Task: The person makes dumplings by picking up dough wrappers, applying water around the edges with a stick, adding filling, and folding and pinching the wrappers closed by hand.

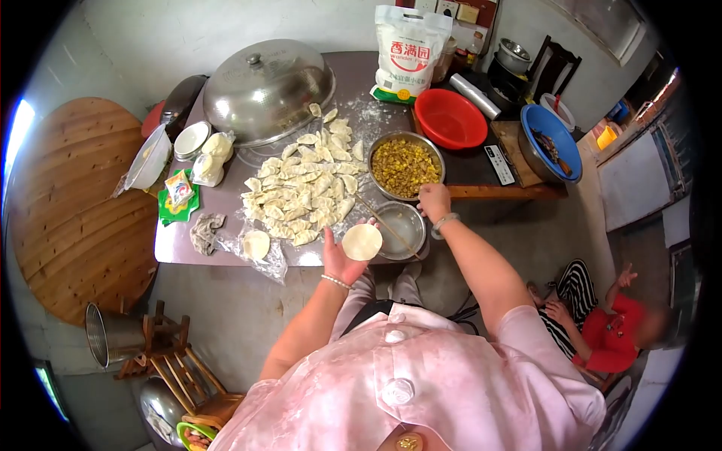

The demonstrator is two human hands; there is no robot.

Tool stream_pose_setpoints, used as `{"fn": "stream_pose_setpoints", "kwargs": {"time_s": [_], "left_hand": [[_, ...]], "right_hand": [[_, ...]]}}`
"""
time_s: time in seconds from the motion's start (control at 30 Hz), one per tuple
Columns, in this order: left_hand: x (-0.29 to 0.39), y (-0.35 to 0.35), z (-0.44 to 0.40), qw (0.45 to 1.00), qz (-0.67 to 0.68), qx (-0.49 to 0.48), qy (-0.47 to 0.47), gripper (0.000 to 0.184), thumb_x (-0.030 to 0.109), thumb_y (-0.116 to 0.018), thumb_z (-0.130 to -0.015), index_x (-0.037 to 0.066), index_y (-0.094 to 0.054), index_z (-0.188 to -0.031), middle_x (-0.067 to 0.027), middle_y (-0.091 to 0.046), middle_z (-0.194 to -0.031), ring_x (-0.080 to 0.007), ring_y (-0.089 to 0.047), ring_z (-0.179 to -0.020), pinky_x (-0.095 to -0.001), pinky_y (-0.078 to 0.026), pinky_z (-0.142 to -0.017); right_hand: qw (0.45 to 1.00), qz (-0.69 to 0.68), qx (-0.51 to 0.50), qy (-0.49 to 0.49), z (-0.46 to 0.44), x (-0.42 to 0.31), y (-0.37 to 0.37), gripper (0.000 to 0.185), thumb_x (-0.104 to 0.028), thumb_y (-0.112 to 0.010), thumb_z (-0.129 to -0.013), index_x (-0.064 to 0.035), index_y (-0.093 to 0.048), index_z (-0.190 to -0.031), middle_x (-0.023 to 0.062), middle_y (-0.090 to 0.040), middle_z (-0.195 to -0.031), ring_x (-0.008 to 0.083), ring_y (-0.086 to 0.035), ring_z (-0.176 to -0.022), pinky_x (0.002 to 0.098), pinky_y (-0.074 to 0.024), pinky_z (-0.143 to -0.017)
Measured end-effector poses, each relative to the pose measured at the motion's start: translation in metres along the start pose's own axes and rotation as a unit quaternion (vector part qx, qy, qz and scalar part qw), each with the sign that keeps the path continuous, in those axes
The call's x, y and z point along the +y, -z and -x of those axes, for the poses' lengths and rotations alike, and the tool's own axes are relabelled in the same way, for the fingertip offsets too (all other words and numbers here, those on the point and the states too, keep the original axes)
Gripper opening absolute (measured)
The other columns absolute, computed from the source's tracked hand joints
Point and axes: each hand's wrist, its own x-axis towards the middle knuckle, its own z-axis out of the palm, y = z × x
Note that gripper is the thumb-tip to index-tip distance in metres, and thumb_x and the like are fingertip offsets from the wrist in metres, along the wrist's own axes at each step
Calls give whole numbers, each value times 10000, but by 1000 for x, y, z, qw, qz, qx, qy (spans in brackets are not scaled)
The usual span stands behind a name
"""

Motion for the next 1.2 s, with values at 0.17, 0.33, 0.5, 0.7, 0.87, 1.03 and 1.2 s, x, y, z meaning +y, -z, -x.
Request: {"fn": "stream_pose_setpoints", "kwargs": {"time_s": [0.17, 0.33, 0.5, 0.7, 0.87, 1.03, 1.2], "left_hand": [[-2, -7, 2, 1000, 3, 22, 5, 829, 659, -277, -864, -55, -356, -1277, -206, -410, -1336, -347, -372, -1260, -452, -296, -1056], [-5, -3, 0, 999, 19, 25, 7, 817, 667, -303, -853, -38, -402, -1252, -198, -420, -1334, -331, -375, -1262, -451, -300, -1052], [-5, 0, 1, 999, 23, 23, 16, 806, 667, -323, -847, -31, -417, -1239, -197, -427, -1327, -333, -378, -1258, -448, -302, -1050], [-6, 3, 0, 999, 18, 18, 20, 795, 665, -325, -848, -15, -412, -1251, -200, -418, -1334, -341, -379, -1255, -456, -298, -1051], [-6, -2, 0, 999, 14, 21, 23, 799, 657, -313, -857, -11, -371, -1292, -198, -398, -1353, -344, -377, -1255, -457, -293, -1053], [-2, -2, 1, 1000, 11, 14, 23, 787, 654, -307, -862, 0, -362, -1297, -182, -408, -1346, -345, -384, -1253, -454, -308, -1046], [-1, 1, 0, 1000, 9, 5, 28, 776, 650, -319, -861, 8, -368, -1293, -187, -407, -1345, -349, -388, -1249, -461, -310, -1043]], "right_hand": [[997, -64, -29, -41, -5, -25, 38, 211, -68, -486, -872, 66, -635, -935, 110, -626, -699, 165, -603, -493, 285, -477, -381], [995, -69, -15, 68, -27, -26, 50, 186, -103, -532, -859, 61, -612, -896, 100, -626, -678, 164, -601, -492, 277, -475, -409], [971, -230, -38, -59, -39, -18, 52, 134, -87, -590, -847, 24, -602, -921, 85, -618, -711, 145, -593, -524, 242, -484, -427], [982, -189, -5, 3, -44, -5, 35, 128, -85, -615, -807, 43, -624, -809, 110, -624, -658, 158, -611, -511, 273, -504, -451], [995, -85, 36, 33, -28, -29, 12, 152, -104, -590, -814, 42, -630, -798, 121, -629, -646, 188, -611, -510, 304, -496, -501], [992, 1, 87, 87, -44, -12, -4, 132, -83, -542, -834, 27, -614, -818, 116, -616, -626, 180, -603, -477, 282, -486, -453], [990, -8, 84, 116, -50, -15, -4, 128, -82, -547, -819, 19, -626, -811, 120, -621, -645, 213, -617, -549, 323, -490, -515]]}}
